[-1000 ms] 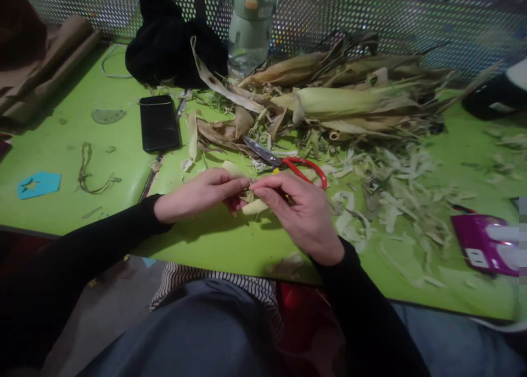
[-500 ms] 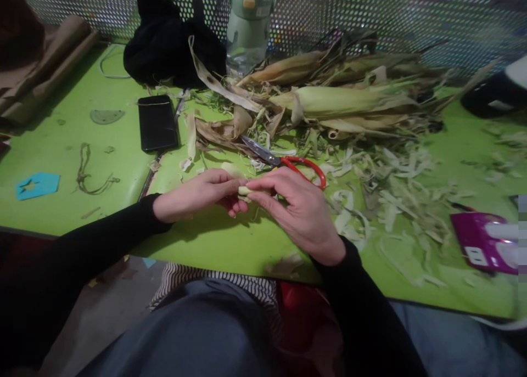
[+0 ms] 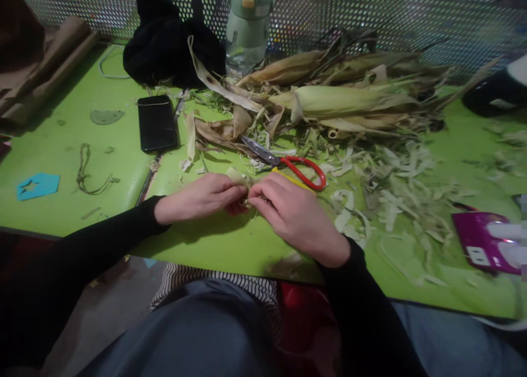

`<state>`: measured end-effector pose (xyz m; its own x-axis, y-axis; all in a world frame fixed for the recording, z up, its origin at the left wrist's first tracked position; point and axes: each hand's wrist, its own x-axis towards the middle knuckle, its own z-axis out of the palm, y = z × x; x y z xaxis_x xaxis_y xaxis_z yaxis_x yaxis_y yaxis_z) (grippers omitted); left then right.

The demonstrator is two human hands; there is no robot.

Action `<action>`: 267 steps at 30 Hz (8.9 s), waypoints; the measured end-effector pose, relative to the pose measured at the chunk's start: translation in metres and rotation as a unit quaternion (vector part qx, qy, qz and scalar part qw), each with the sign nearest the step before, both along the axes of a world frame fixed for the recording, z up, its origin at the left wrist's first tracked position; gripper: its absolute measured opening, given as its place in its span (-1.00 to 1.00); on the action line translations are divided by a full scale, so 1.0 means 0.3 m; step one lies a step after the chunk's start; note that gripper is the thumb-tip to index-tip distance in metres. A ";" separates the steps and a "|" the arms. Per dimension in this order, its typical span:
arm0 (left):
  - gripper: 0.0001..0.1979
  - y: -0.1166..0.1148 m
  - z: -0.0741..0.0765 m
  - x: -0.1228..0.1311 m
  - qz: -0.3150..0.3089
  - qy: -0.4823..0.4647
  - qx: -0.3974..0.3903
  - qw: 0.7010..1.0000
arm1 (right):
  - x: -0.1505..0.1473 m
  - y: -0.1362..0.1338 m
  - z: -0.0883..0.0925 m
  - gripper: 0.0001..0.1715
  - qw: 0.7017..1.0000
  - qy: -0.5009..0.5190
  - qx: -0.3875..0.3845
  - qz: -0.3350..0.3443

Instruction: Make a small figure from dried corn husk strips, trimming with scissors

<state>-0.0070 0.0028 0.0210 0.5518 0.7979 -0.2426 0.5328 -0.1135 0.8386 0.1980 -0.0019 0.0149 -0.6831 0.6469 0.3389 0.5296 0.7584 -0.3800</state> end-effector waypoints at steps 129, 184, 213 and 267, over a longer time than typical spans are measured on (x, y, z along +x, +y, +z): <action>-0.71 -0.023 -0.056 0.018 0.100 -0.386 -0.197 0.895 | -0.047 -0.021 -0.056 -0.80 0.863 0.399 -0.267 -0.159; -0.73 -0.054 -0.042 0.028 0.110 -0.212 -0.045 0.970 | -0.025 -0.006 -0.031 -0.54 0.935 0.196 -0.244 -0.166; -0.88 -0.066 -0.070 0.052 0.107 -0.274 -0.055 0.954 | -0.074 -0.053 -0.051 -0.71 0.935 0.217 -0.180 -0.213; -0.84 -0.104 -0.048 0.035 0.053 -0.237 0.116 0.963 | -0.048 -0.037 -0.056 -0.69 0.875 0.356 -0.254 -0.206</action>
